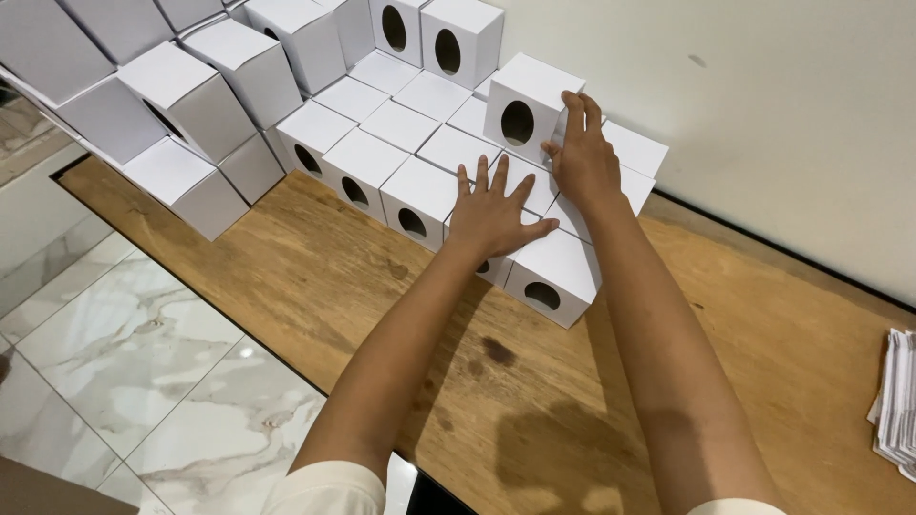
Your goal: Folding and assembling cardboard boxes from flat templates.
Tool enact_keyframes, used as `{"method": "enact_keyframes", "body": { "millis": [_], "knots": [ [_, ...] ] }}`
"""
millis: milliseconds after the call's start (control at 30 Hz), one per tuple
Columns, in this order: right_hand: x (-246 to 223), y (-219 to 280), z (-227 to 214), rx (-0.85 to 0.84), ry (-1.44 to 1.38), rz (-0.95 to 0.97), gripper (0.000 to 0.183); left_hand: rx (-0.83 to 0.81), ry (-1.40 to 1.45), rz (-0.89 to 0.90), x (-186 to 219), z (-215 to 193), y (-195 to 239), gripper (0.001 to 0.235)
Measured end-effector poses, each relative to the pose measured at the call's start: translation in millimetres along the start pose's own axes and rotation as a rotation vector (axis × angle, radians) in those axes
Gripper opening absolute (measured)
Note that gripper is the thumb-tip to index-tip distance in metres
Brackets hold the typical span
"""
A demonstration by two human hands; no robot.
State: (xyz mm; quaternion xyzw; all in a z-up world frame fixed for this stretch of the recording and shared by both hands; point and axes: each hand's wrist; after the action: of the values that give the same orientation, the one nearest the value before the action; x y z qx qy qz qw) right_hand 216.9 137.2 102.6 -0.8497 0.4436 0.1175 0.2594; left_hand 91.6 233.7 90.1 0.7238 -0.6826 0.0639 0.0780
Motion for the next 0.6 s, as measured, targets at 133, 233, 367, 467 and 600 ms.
{"method": "enact_keyframes", "body": {
  "millis": [133, 233, 367, 467, 600],
  "knots": [
    [2, -7, 7, 0.011, 0.040, 0.000, 0.053, -0.014, -0.001, -0.008, 0, 2, -1, 0.092],
    [5, -9, 12, 0.022, 0.025, -0.023, 0.055, 0.018, -0.011, 0.002, -1, 7, -1, 0.091],
    [5, -10, 11, 0.053, -0.109, -0.101, 0.056, 0.005, -0.028, -0.008, -2, 8, -6, 0.089],
    [6, -12, 9, 0.004, -0.200, -0.085, 0.057, -0.035, -0.024, -0.018, -2, 3, -4, 0.088],
    [12, -19, 7, -0.013, -0.285, -0.145, 0.054, -0.066, 0.088, -0.017, -3, -9, -4, 0.079]
  ]
}}
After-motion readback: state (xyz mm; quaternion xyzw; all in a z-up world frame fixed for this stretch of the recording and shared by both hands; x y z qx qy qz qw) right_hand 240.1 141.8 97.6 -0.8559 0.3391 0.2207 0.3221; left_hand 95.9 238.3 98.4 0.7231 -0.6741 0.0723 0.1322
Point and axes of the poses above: each hand's wrist, its own y-axis away from the middle knuckle, its own z-axis out of the palm, x = y × z, and after that the axes turned 6 degrees about z, right-handed
